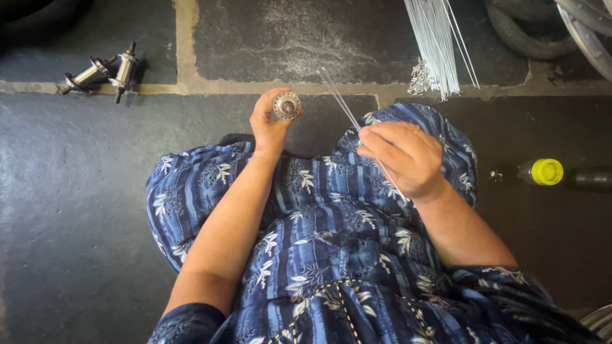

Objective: The person sits on the floor and laces spokes into a bicycle wheel rim, threading each spoke through the rim eyelets and twisting on spoke nipples. They then pick up the wheel hub and begin threading spokes through the hub flange holes, holding the hub in one hand while inserting spokes one at a time.

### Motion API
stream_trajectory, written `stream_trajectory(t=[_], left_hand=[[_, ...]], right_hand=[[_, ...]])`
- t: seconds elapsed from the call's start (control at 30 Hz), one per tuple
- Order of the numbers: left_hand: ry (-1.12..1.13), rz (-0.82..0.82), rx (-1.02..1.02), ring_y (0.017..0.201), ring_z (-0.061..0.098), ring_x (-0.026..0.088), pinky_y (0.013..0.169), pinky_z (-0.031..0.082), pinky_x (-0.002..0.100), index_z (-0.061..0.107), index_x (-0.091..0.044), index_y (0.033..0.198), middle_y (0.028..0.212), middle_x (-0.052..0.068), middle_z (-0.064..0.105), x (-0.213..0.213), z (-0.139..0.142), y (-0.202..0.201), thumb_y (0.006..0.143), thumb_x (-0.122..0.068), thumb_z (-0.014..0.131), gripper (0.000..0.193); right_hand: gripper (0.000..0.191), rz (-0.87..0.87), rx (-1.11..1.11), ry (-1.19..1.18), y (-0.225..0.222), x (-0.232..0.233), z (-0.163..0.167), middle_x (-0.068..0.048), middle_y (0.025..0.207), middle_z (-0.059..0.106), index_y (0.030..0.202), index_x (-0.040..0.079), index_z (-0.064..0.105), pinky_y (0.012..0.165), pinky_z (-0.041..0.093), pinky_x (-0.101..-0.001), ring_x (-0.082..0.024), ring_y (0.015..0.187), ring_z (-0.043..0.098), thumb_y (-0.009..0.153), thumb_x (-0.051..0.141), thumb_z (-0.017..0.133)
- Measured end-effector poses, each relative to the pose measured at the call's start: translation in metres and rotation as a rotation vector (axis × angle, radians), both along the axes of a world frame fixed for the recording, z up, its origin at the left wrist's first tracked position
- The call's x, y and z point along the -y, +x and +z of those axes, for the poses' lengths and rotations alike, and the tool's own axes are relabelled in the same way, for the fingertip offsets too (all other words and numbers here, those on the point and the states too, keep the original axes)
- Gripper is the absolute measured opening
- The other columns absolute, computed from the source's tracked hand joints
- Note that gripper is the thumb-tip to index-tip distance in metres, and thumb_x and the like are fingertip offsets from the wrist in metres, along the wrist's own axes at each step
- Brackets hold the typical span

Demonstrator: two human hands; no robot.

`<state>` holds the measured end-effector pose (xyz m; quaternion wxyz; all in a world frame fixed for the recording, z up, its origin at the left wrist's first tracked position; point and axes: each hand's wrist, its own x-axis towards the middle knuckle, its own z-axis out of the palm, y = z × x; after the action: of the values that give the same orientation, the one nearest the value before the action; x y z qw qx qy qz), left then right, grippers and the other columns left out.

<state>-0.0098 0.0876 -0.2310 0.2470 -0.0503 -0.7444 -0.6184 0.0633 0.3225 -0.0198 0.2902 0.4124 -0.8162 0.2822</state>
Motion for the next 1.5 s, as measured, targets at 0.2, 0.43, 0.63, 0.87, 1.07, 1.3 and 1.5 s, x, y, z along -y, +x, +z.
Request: stream_trajectory(t=[0.2, 0.43, 0.63, 0.87, 1.07, 1.3, 1.5], left_hand=[[-0.025, 0.005, 0.0, 0.111, 0.068, 0.022, 0.1, 0.053, 0.034, 0.07, -0.007, 0.114, 0.117, 0.006, 0.073, 0.002, 0.0, 0.001, 0.069, -0.006, 0.095, 0.052], [-0.058, 0.046, -0.014, 0.11, 0.069, 0.022, 0.1, 0.053, 0.034, 0.07, -0.008, 0.114, 0.116, 0.006, 0.073, 0.003, -0.001, 0.0, 0.07, -0.008, 0.095, 0.051], [-0.073, 0.048, -0.024, 0.111, 0.069, 0.023, 0.1, 0.053, 0.035, 0.07, -0.008, 0.114, 0.116, 0.006, 0.073, 0.004, -0.003, 0.0, 0.069, -0.008, 0.096, 0.052], [-0.058, 0.054, -0.027, 0.109, 0.069, 0.023, 0.099, 0.053, 0.034, 0.07, -0.008, 0.113, 0.115, 0.005, 0.073, 0.003, -0.002, 0.0, 0.069, -0.008, 0.096, 0.051], [-0.036, 0.039, 0.016, 0.108, 0.069, 0.021, 0.098, 0.054, 0.034, 0.07, -0.008, 0.114, 0.115, 0.005, 0.073, 0.003, 0.0, 0.002, 0.07, -0.007, 0.095, 0.05], [-0.034, -0.013, -0.039, 0.111, 0.069, 0.022, 0.099, 0.054, 0.033, 0.069, -0.007, 0.114, 0.117, 0.006, 0.072, 0.002, 0.001, 0.002, 0.072, -0.004, 0.093, 0.048], [-0.041, -0.042, -0.052, 0.109, 0.069, 0.024, 0.098, 0.054, 0.034, 0.069, -0.007, 0.113, 0.118, 0.008, 0.072, 0.003, -0.003, 0.002, 0.072, -0.001, 0.09, 0.046]], right_hand=[[0.031, 0.068, 0.019, -0.049, 0.004, 0.005, -0.018, -0.014, 0.101, 0.072, 0.106, 0.0, 0.071, 0.075, 0.059, -0.0355, -0.028, 0.089, 0.073, 0.081, 0.005, 0.088], [0.033, 0.095, 0.033, -0.033, 0.009, 0.009, -0.017, -0.014, 0.101, 0.072, 0.107, 0.0, 0.071, 0.075, 0.059, -0.0344, -0.029, 0.09, 0.073, 0.081, 0.008, 0.089], [0.034, 0.106, 0.029, -0.018, 0.009, 0.009, -0.015, -0.014, 0.101, 0.072, 0.107, 0.0, 0.071, 0.075, 0.059, -0.0343, -0.028, 0.09, 0.073, 0.08, 0.01, 0.089], [0.035, 0.114, 0.032, 0.0, 0.008, 0.01, -0.013, -0.014, 0.101, 0.072, 0.106, 0.0, 0.071, 0.075, 0.059, -0.0346, -0.028, 0.09, 0.073, 0.079, 0.009, 0.09], [0.034, 0.127, 0.038, -0.01, 0.006, 0.013, -0.01, -0.014, 0.101, 0.071, 0.106, -0.001, 0.07, 0.074, 0.059, -0.0342, -0.028, 0.089, 0.073, 0.079, 0.008, 0.089], [0.026, 0.157, 0.072, 0.034, 0.006, 0.018, -0.006, -0.012, 0.101, 0.069, 0.104, -0.001, 0.068, 0.08, 0.061, -0.0345, -0.027, 0.091, 0.072, 0.086, 0.008, 0.085], [0.017, 0.002, -0.045, 0.26, -0.023, 0.04, -0.024, -0.006, 0.097, 0.065, 0.102, 0.003, 0.067, 0.076, 0.056, -0.0345, -0.022, 0.09, 0.069, 0.094, 0.013, 0.078]])
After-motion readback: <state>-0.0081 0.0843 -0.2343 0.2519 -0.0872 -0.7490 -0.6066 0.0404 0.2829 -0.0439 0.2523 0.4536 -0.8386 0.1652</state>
